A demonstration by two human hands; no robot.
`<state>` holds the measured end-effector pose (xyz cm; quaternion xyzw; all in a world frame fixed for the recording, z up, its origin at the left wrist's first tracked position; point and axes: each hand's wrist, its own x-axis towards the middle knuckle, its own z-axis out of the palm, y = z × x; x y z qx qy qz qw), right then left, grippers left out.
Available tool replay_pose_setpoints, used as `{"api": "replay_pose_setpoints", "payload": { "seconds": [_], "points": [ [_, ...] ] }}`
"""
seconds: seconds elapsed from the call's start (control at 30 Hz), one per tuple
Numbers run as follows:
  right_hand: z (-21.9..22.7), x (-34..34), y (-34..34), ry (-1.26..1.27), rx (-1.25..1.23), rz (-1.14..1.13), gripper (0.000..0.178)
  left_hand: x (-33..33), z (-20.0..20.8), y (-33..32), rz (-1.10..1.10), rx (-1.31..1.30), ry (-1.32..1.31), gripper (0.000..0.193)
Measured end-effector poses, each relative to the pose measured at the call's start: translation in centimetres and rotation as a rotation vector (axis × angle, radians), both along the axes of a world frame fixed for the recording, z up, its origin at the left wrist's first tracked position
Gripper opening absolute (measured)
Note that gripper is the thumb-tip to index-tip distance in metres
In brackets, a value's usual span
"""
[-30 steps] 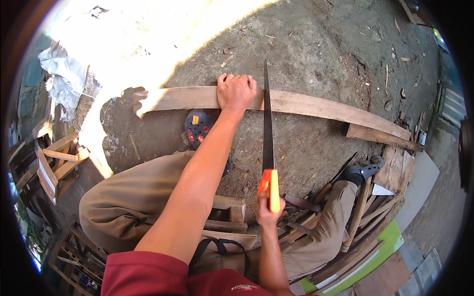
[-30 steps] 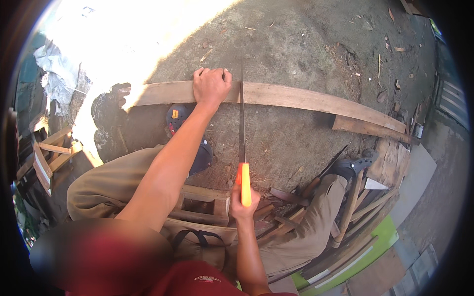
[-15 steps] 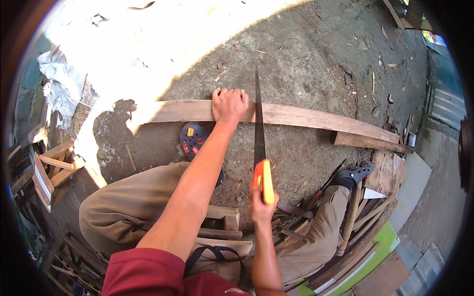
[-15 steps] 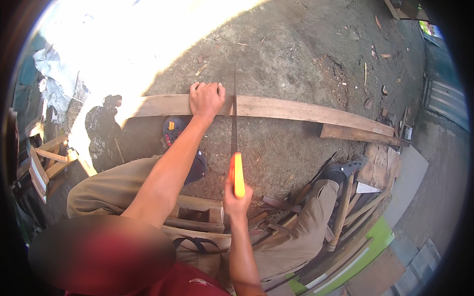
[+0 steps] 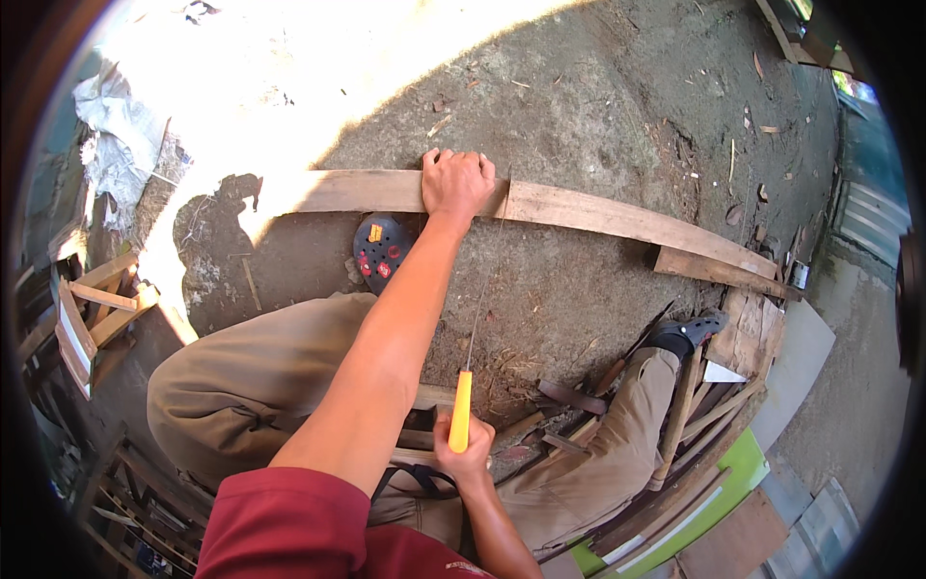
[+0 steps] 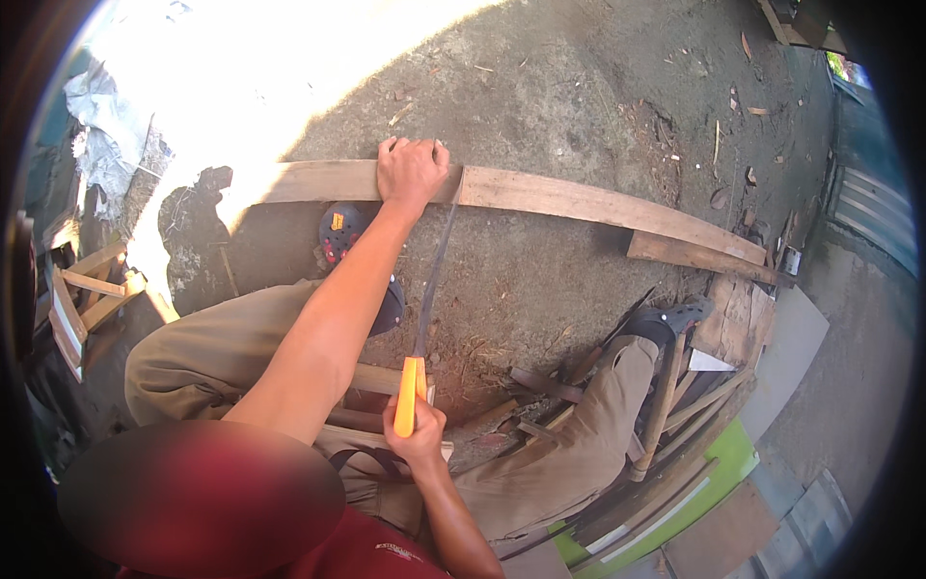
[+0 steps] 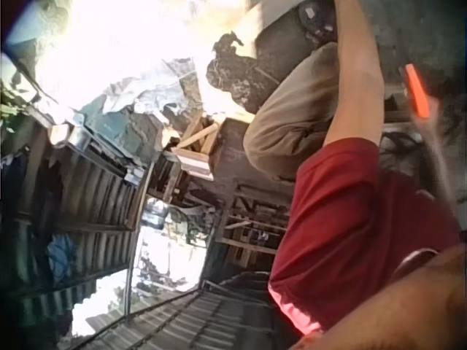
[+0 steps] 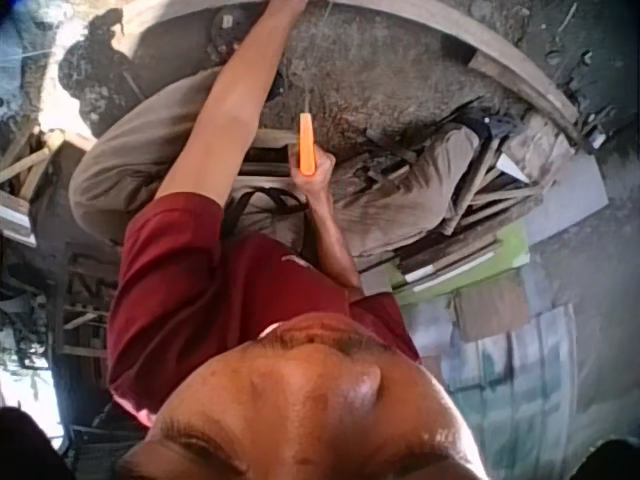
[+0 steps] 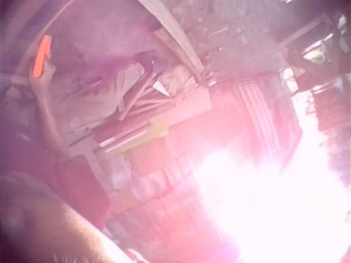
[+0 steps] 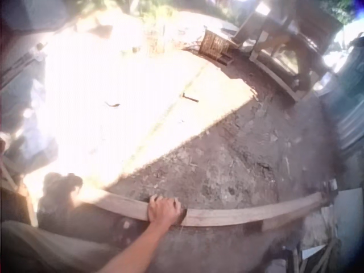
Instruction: The person sits on the ground and uses a hand saw to cut a long wooden plank. They hold the plank with one hand and saw with the other, making several cuts along its length. The plank is repositioned between cuts, and the saw is set down briefly before resuming.
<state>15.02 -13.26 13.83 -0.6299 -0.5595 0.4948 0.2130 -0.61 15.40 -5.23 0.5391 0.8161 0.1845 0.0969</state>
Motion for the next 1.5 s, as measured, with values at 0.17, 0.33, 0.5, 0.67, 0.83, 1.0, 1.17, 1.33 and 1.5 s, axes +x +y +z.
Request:
{"api": "replay_pose_setpoints", "payload": {
  "seconds": [0.17,0.33,0.5,0.67,0.83,1.0,1.17,1.33,1.5],
  "points": [
    [0.7,-0.2,-0.3,-0.057,-0.036,-0.249,0.018,-0.1,0.2,-0.1,-0.020,-0.040,-0.009,0.040],
    [5.7,7.5,3.7,0.012,0.033,-0.207,0.025,-1.5,0.9,-1.2,-0.111,0.147,-0.164,0.033],
    [4.5,6.2,8.3,0.033,0.030,-0.350,0.028,-1.6,1.4,-5.4,-0.359,-0.062,-0.118,0.061],
    [5.3,0.1,12.7,-0.225,0.170,-0.166,0.032,-0.5,4.3,-9.8,-0.364,-0.395,-0.037,0.093],
    [7.9,2.9,6.7,-0.096,0.304,-0.156,0.034,-4.0,6.8,-8.3,-0.288,-0.578,-0.195,0.080],
    [3.3,1.3,12.3,-0.251,0.283,-0.201,0.032,-2.1,14.6,-5.7,-0.608,-0.862,-0.316,0.064],
    [3.1,0.8,11.1,-0.120,0.303,-0.126,0.036,-9.2,30.1,-6.3,-0.558,-0.513,0.006,0.064],
    [1.0,6.6,7.3,-0.175,0.341,-0.150,0.038,-5.6,36.7,-9.9,-0.630,-0.142,-0.137,0.069],
    [2.5,0.9,10.7,-0.094,0.256,-0.063,0.038,-4.4,44.9,-15.8,-0.679,-0.386,-0.039,0.069]
  ]
}}
